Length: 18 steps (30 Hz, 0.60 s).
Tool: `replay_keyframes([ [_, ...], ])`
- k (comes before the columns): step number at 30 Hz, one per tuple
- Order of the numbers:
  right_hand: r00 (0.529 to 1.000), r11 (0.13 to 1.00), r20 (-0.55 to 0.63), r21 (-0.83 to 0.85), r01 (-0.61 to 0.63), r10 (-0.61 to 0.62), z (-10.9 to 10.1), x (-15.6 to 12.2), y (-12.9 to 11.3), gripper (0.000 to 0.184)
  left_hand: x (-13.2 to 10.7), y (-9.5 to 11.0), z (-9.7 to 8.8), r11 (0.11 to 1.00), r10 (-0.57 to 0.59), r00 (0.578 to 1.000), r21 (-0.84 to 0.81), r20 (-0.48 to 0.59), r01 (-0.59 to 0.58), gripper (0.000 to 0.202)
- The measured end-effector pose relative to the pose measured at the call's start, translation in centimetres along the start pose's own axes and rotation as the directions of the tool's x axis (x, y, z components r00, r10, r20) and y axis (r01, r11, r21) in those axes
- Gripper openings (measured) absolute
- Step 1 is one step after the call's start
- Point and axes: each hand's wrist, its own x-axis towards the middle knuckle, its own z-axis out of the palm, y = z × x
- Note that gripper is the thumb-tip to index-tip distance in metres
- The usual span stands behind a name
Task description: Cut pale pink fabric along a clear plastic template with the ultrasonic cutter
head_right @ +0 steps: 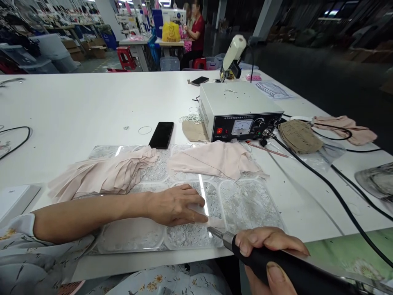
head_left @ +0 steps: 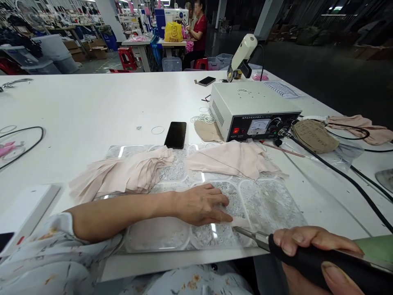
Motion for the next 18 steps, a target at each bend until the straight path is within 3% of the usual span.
replay_keyframes([
  [5,1.0,1.0,0.002,-0.01,0.005,-0.004,-0.1,0.0,0.3,0.011,-0.2,-0.1,-0.5,1.0,0.027,0.999,0.014,0.017,-0.027,0.024],
  [11,0.993,0.997,-0.116,-0.076,-0.012,0.003,-1.9,0.0,0.5,0.013,0.5,-0.6,-1.7,0.999,0.024,0.994,0.027,0.102,-0.026,0.023],
  [18,0.995,0.989,-0.098,-0.146,0.005,-0.019,-2.3,0.5,0.7,0.013,2.5,-1.2,-3.7,0.997,-0.022,0.941,-0.065,0.337,0.047,0.029],
])
